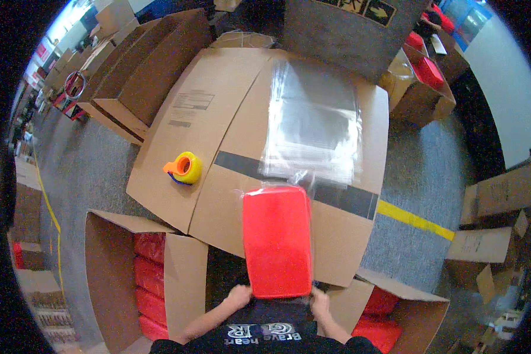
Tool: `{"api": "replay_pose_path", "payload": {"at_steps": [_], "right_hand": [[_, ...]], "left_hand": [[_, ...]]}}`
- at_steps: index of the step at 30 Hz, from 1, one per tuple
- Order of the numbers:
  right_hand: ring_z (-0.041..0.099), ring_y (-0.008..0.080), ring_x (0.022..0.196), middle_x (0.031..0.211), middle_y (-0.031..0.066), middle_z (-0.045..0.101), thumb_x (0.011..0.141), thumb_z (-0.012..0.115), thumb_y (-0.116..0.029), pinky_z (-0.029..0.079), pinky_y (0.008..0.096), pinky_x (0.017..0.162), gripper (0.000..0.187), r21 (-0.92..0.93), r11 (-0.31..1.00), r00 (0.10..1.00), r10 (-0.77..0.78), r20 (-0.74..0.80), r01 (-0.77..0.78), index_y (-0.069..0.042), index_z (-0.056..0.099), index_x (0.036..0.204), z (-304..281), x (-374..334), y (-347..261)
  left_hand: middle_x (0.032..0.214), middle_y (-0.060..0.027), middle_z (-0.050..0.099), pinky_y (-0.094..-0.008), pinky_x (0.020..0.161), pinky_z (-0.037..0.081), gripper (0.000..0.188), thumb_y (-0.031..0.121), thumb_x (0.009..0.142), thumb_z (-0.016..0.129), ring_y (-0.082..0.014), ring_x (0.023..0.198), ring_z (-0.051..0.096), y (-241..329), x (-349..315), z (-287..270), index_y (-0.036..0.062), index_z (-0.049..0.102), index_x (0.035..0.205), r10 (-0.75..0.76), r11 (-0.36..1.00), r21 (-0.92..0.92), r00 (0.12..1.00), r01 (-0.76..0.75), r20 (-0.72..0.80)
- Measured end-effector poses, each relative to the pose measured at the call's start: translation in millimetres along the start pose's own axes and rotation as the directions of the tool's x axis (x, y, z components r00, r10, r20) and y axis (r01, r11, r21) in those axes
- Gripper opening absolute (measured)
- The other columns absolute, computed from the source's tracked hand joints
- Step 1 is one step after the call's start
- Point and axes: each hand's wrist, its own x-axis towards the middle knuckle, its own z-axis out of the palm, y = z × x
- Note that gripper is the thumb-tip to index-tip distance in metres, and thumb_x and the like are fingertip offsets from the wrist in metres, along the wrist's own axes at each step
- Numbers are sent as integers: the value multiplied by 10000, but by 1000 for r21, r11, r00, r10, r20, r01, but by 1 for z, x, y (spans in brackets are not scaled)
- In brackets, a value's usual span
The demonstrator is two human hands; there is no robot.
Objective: The person repeatedly picks red plastic containers from a cardboard box, wraps each one in a clear plastic bag, and places the wrapped container back into the box. The process is repeated for multiple containers throughout the clip.
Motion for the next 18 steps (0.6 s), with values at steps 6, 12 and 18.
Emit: {"api": "replay_pose_path", "payload": {"at_steps": [6, 12, 18], "right_hand": [[688, 248, 787, 891, 183, 702, 910, 585, -243, 528, 406, 700, 240, -521, 836, 940, 22, 341, 169, -54, 692, 1013, -28, 9, 2], [614, 242, 1066, 1154, 69, 661, 909, 619, -380, 484, 370, 863, 471, -311, 949, 754, 244, 610, -55, -84, 564, 1271, -96, 179, -57], [535, 244, 1186, 1385, 86, 483, 891, 609, -466, 485, 454, 951, 703, 604, 771, 826, -196, 529, -204, -163, 322, 1457, 18, 218, -89]], "left_hand": [[1129, -254, 620, -467, 872, 495, 449, 204, 888, 510, -400, 1019, 618, -12, -26, -33, 124, 447, 1325, 16, 935, -343, 959, 85, 281], [1251, -265, 552, -448, 953, 443, 698, 535, 921, 486, -389, 1136, 562, 15, 12, -131, 19, 372, 1377, -587, 539, -829, 771, 146, -246], [1450, -222, 370, -517, 1032, 383, 986, 749, 774, 520, -383, 1259, 468, 93, 58, -145, 16, 353, 1412, -733, 641, -738, 453, 212, -507]]}}
